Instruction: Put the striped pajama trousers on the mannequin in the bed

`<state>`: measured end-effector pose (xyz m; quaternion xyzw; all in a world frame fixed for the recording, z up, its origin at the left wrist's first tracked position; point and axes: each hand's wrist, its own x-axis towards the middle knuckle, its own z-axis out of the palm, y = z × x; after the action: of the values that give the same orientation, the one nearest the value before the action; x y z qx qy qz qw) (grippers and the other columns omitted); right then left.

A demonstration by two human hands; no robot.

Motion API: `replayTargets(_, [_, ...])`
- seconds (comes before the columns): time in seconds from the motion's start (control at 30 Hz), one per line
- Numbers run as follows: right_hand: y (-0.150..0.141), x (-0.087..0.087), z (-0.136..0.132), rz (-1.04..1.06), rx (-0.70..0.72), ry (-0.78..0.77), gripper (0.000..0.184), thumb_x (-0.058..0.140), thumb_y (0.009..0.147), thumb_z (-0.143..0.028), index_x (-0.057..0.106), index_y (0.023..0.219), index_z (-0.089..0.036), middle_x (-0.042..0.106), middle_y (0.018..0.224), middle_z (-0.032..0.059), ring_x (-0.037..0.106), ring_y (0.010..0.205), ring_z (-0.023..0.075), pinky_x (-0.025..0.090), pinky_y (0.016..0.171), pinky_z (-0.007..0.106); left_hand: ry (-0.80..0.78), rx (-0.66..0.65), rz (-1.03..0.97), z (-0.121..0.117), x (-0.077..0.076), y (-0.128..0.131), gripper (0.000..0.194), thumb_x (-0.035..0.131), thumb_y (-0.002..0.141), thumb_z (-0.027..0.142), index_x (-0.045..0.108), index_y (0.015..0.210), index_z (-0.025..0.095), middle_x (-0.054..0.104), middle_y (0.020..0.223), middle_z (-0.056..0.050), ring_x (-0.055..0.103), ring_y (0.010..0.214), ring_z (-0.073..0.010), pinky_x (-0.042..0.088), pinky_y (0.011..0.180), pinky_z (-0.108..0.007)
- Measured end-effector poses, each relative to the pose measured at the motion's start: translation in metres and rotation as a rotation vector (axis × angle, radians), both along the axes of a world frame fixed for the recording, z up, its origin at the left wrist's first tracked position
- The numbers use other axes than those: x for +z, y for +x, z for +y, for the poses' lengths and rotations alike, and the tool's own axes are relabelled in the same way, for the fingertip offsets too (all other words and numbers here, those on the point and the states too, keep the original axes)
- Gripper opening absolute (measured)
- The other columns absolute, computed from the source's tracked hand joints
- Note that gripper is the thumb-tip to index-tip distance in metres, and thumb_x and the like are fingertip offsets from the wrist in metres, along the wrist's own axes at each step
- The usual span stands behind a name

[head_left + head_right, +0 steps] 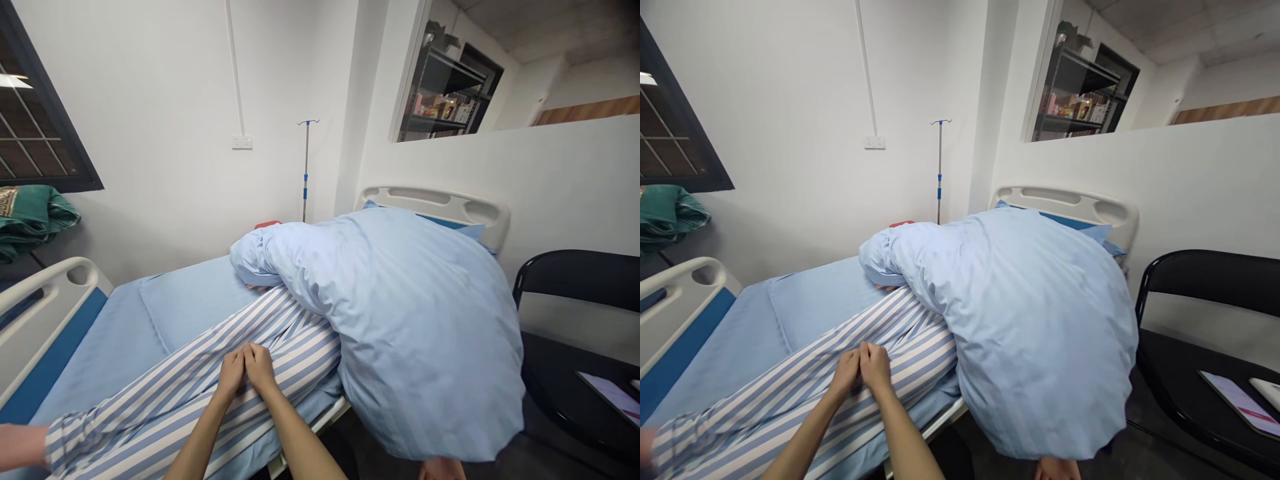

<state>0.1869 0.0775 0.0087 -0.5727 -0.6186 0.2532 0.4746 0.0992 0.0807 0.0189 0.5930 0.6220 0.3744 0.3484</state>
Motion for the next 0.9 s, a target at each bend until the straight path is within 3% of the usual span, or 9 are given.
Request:
replayTargets(0.13, [0.007, 0.004, 0.006, 0.330, 0.074, 0.019, 0.052, 0.023, 0.090, -0.044, 0.050, 0.055, -0.017, 0.051, 0.052, 0.0001, 0.047, 0.052, 0.0113, 0.034, 0.053, 0.020, 0.035, 0.017, -0.294, 0.008, 0.020, 0.020, 0.041, 0.039, 0.074, 0.052, 0.036, 0.048, 0.020, 0.035, 0.042, 0.006, 0.034, 0.043, -0.0079, 0.031, 0.046, -0.022])
replayTargets(0.27, [0.006, 0.003, 0.005, 0.379, 0.066, 0.017, 0.048, 0.025, 0.089, -0.043, 0.046, 0.053, -0.018, 0.048, 0.050, -0.0008, 0.044, 0.050, 0.0110, 0.033, 0.051, 0.021, 0.045, 0.180, -0.426, 0.006, 0.015, 0.031, 0.037, 0.041, 0.073, 0.049, 0.038, 0.051, 0.020, 0.037, 0.044, 0.006, 0.035, 0.044, -0.0078, 0.032, 0.046, -0.022])
replayTargets(0.37, [0.003, 0.001, 0.002, 0.264, 0.021, 0.031, 0.042, 0.033, 0.087, -0.038, 0.044, 0.051, -0.018, 0.046, 0.049, -0.0018, 0.040, 0.049, 0.0102, 0.029, 0.049, 0.022, 0.082, 0.291, -0.283, -0.004, -0.003, 0.031, 0.037, 0.037, 0.076, 0.047, 0.050, 0.058, 0.018, 0.054, 0.054, 0.001, 0.047, 0.056, -0.0117, 0.037, 0.055, -0.024])
replayTargets(0.47, [0.003, -0.001, 0.001, 0.224, 0.004, 0.017, 0.040, 0.035, 0.085, -0.034, 0.042, 0.049, -0.017, 0.040, 0.046, -0.0033, 0.034, 0.047, 0.0093, 0.025, 0.047, 0.022, 0.088, 0.262, -0.087, -0.014, -0.014, 0.030, 0.040, 0.031, 0.081, 0.044, 0.054, 0.062, 0.018, 0.061, 0.063, -0.003, 0.052, 0.063, -0.0139, 0.038, 0.060, -0.025])
replayTargets(0.7, [0.004, -0.003, 0.004, 0.170, 0.030, -0.006, 0.044, 0.033, 0.087, -0.038, 0.044, 0.050, -0.017, 0.041, 0.047, -0.0030, 0.035, 0.048, 0.0093, 0.025, 0.046, 0.021, 0.088, 0.277, 0.032, -0.016, -0.011, 0.031, 0.041, 0.026, 0.085, 0.040, 0.053, 0.061, 0.019, 0.061, 0.061, -0.004, 0.052, 0.061, -0.0152, 0.036, 0.059, -0.026])
replayTargets(0.9, [0.017, 0.017, -0.003, -0.187, 0.033, 0.016, 0.047, 0.030, 0.091, -0.036, 0.056, 0.057, -0.016, 0.056, 0.054, 0.0020, 0.044, 0.052, 0.0104, 0.025, 0.051, 0.023, 0.074, 0.223, 0.138, -0.015, -0.018, 0.030, 0.038, 0.027, 0.086, 0.034, 0.057, 0.070, 0.019, 0.065, 0.071, -0.006, 0.055, 0.067, -0.0151, 0.035, 0.062, -0.025])
